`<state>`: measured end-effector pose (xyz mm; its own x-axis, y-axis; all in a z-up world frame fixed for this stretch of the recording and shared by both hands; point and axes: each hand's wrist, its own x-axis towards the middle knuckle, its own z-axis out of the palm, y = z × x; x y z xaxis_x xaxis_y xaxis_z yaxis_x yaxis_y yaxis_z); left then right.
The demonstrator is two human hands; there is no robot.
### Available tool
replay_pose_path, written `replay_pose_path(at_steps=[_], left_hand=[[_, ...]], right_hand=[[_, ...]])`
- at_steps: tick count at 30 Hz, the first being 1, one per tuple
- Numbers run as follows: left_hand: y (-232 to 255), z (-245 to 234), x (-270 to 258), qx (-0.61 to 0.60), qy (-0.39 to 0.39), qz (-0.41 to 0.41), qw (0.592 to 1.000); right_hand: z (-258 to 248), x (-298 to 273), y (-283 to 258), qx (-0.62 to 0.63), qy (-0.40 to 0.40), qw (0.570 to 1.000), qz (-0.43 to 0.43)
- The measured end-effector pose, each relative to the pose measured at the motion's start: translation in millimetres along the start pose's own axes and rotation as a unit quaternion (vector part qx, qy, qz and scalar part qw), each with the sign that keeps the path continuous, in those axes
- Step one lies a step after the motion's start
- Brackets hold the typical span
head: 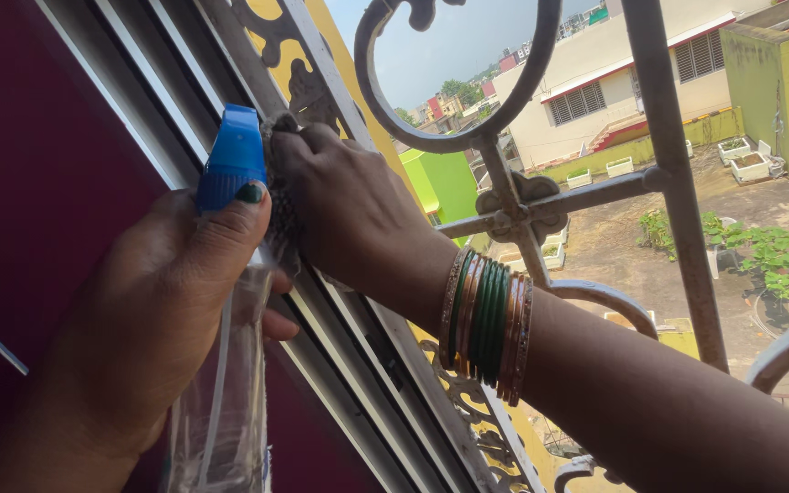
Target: The person cleans a window track by spraying it with a liquid from a bottle and wiping the metal grooves with a cloth.
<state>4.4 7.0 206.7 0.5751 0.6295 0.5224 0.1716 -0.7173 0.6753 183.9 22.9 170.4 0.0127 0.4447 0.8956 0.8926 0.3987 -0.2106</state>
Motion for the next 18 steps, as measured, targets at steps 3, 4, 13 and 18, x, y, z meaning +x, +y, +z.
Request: replay_pose_path(at_steps=[3,4,13,18], left_hand=[[0,-1,-3,0.008,-0.008,0.025,1.0],[-2,0,-3,0.003,-0.011,0.013,1.0],[-13,16,-7,-0.007,-0.007,-0.057,0.998],[-9,19,-10,0.003,-0.014,-0.072,0.997]], right_hand=[[9,9,8,0.027,0.131,0.988,-0.079],[16,6,9,0.001,0.145,0.986,-0.082],[36,-59,5,-0.076,0.095,0.992,-0.047],[26,-65,6,0.001,0.094,0.995,-0.035]])
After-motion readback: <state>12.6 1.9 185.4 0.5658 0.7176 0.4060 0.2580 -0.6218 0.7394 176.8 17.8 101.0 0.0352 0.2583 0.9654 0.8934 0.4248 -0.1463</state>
